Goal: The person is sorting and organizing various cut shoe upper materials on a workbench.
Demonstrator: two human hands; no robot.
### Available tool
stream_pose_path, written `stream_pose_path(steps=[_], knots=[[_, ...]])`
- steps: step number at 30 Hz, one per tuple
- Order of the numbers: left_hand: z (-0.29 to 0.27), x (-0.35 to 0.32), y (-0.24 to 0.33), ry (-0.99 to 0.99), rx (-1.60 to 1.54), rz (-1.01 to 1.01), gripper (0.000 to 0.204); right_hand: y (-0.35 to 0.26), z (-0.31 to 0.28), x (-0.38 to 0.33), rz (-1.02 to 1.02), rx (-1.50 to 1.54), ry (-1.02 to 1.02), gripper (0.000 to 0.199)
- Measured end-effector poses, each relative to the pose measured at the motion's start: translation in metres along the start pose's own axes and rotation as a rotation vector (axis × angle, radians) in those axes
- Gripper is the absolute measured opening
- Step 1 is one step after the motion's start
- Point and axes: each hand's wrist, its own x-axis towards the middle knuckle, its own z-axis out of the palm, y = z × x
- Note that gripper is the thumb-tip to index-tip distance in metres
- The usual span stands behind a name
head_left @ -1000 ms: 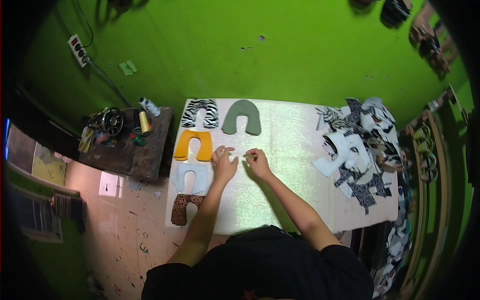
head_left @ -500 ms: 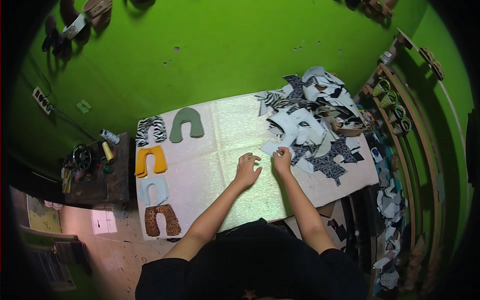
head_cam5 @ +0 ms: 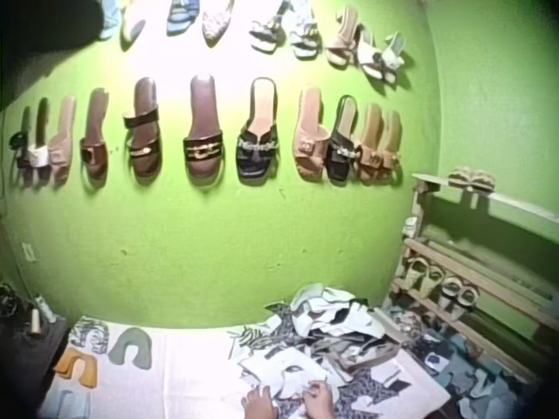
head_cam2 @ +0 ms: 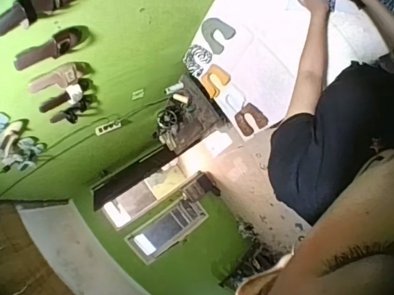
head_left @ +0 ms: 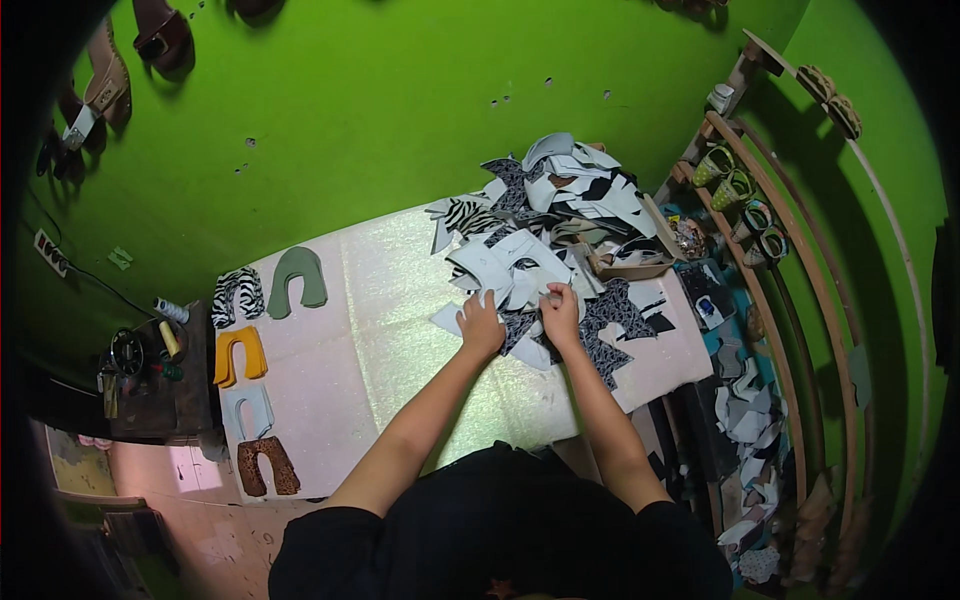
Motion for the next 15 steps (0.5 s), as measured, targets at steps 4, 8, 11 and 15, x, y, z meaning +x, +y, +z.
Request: stream_pose_path(steps=[4,8,11,15], knots=[[0.007,0.007,-0.002,0.102,0.143,-0.026,0.056,0.004,-0.014,0.042,0.005,-0.104,-0.082,0.041],[-0.003,0.008,-0.001,0.172,0.098,-0.030,0.050,-0.001,-0.022,0.076,-0.085,-0.375,-0.195,0.048],[-0.016,0.016,0.002,0.227,0.001,-0.042,0.047,0.010,-0.019,0.090,-0.038,-0.529,-0.323,0.053],[-0.041,0.024,0.013,0.298,-0.231,-0.044,0.042,-0.011,-0.017,0.084,-0.065,-0.516,-0.254,0.044]])
